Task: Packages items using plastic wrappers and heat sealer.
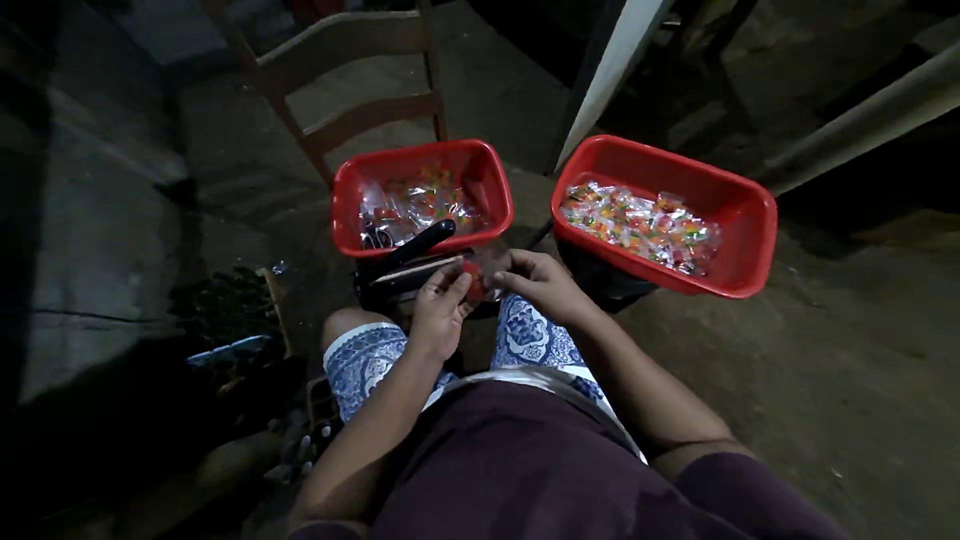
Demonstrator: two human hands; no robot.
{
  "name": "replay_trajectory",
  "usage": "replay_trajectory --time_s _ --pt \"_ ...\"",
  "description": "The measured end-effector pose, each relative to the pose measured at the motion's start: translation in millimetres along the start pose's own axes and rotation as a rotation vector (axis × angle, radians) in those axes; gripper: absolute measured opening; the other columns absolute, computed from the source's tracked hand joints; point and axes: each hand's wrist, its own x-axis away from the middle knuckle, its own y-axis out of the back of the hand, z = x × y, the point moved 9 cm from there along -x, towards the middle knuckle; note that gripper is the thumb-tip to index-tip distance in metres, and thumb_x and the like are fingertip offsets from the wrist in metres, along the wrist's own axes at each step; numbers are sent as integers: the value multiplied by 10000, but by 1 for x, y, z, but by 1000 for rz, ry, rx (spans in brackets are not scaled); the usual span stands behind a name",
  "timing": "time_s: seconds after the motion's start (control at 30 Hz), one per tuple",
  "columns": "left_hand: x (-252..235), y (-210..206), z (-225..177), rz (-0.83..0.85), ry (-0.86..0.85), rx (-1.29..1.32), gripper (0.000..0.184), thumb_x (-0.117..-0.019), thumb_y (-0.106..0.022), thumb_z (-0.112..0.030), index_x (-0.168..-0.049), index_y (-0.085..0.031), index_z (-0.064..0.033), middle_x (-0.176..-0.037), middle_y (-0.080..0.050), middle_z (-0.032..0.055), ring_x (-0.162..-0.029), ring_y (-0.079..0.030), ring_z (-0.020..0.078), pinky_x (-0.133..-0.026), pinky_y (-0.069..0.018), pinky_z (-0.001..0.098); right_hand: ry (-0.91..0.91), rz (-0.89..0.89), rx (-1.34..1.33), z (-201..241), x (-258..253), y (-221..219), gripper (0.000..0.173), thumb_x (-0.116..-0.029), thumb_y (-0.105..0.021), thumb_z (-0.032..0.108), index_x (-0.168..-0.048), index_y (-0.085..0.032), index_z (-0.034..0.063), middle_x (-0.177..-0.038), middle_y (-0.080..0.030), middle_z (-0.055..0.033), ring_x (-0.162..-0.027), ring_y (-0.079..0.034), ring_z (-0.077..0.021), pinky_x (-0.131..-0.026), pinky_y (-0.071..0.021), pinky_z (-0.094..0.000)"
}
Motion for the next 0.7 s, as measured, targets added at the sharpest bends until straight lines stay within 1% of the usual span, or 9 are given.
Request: replay_trajectory --time_s 0.13,0.23,0.33,0.37,0.4,0.47,0.5,0.6,0.7 --pt "19 6 2 -35 43 57 203 -1076 -439 -41 -1184 -611 -48 -929 -694 38 -787 -693 112 -766 -600 266 61 10 -149 -8 15 -1 304 -1053 -449 285 -998 -671 84 -895 -701 24 -801 -667 -70 -775 -583 -287" --pt "32 9 8 -1 126 153 236 -1098 -398 -84 -1224 -598 -96 -939 -694 26 -773 -688 81 -725 -587 210 129 -118 -161 -14 20 13 146 -1023 -538 182 -943 -644 120 -934 -699 27 -816 -664 -67 -780 -583 -283" --pt "40 12 16 17 216 223 198 -1095 -408 -88 -1185 -583 -108 -897 -677 31 -685 -661 60 -645 -568 167 220 -140 -31 -12 22 12 163 -983 -596 173 -842 -653 116 -955 -693 51 -845 -627 -11 -767 -534 -225" --pt "43 13 19 27 248 230 185 -1096 -407 -96 -1162 -578 -106 -887 -662 36 -656 -640 56 -624 -557 160 243 -98 -3 -9 22 6 86 -961 -633 146 -898 -657 93 -1037 -690 26 -920 -636 -22 -808 -540 -228" --pt "45 15 23 39 278 229 176 -1097 -407 -103 -1142 -577 -99 -879 -661 40 -638 -632 52 -606 -551 154 254 -27 14 -5 23 -3 159 -922 -679 103 -1070 -664 46 -1167 -674 -27 -1035 -649 -64 -892 -558 -260" --pt "49 17 30 77 340 212 179 -1099 -406 -111 -1110 -583 -81 -854 -656 44 -622 -626 46 -585 -547 145 265 139 55 -2 23 -22 540 -875 -731 100 -1374 -553 -6 -1355 -613 -88 -1185 -616 -105 -1013 -523 -295" --pt "51 17 33 103 372 198 182 -1098 -407 -109 -1082 -586 -82 -842 -653 38 -616 -621 39 -577 -542 139 295 182 53 -2 23 -30 491 -873 -740 115 -1326 -604 -19 -1341 -620 -91 -1192 -609 -115 -1021 -517 -299" --pt "54 20 39 168 401 135 189 -1098 -421 -123 -1087 -604 -75 -849 -667 38 -629 -626 38 -578 -530 133 354 186 -4 -3 22 -43 85 -906 -689 91 -935 -724 20 -1092 -707 -46 -1053 -652 -95 -936 -549 -280" --pt "52 31 33 173 222 2 424 -1133 -271 -292 -1169 -617 -49 -1014 -722 63 -873 -709 112 -790 -588 241 207 87 -114 -17 21 -44 40 -947 -647 30 -945 -684 15 -923 -720 -32 -784 -673 -56 -726 -587 -237"
